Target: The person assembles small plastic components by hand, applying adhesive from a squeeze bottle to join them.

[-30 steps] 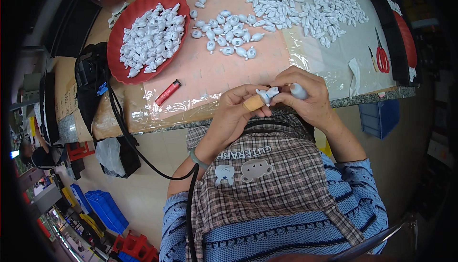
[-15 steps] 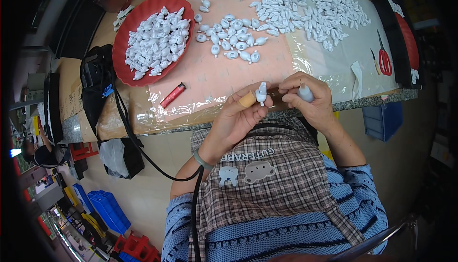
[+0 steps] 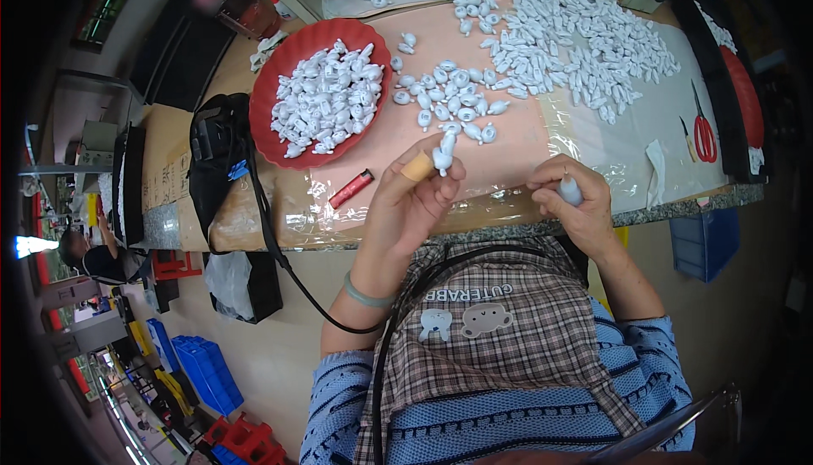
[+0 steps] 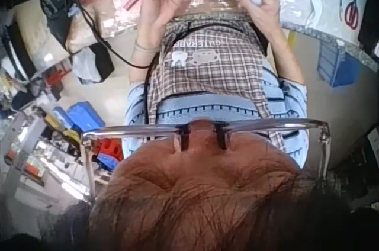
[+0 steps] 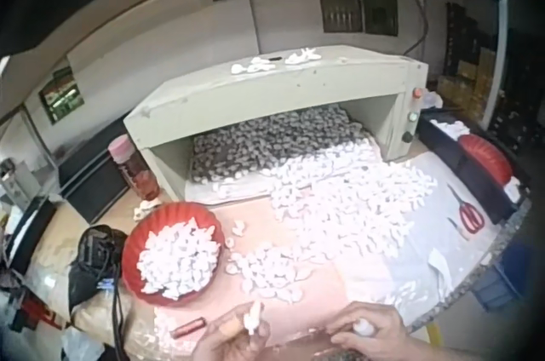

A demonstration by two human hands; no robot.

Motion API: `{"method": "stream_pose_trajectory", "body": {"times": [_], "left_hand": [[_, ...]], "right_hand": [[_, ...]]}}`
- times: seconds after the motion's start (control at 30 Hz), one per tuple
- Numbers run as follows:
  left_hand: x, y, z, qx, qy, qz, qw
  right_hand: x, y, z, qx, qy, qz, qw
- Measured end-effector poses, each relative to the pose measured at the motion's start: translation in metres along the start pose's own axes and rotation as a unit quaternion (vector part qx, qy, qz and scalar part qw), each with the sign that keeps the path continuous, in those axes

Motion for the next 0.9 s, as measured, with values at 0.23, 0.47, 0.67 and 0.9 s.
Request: {"method": "stream_pose_trajectory", "body": {"times": [0.23,0.47,0.67,0.9], "left_hand": [[0.04,0.001,0.01,-0.001,-0.023,-0.091,0.996],[0.054,0.0,0.005,0.011,0.0,-0.135,0.991],[0.063,-0.003,0.005,0.049,0.004,-0.163,0.985],[0.071,-0.004,0.007,0.047,0.022,-0.183,0.982]], "right_hand": [[0.014,0.012,0.004,0.01,0.0,-0.043,0.999],[0.036,0.017,0.006,0.018,-0.113,-0.124,0.986],[0.036,0.018,0.011,0.056,-0.141,-0.14,0.979],[0.028,0.009,0.013,0.066,-0.163,-0.166,0.97]]}}
Point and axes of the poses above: each hand's wrist, its own y-axis towards the middle knuckle, its own z-axis out of the palm, x = y × z, the point moved 8 cm from there along y, towards the middle knuckle, and after that the axes turned 14 degrees about x, right-handed, at the moved point
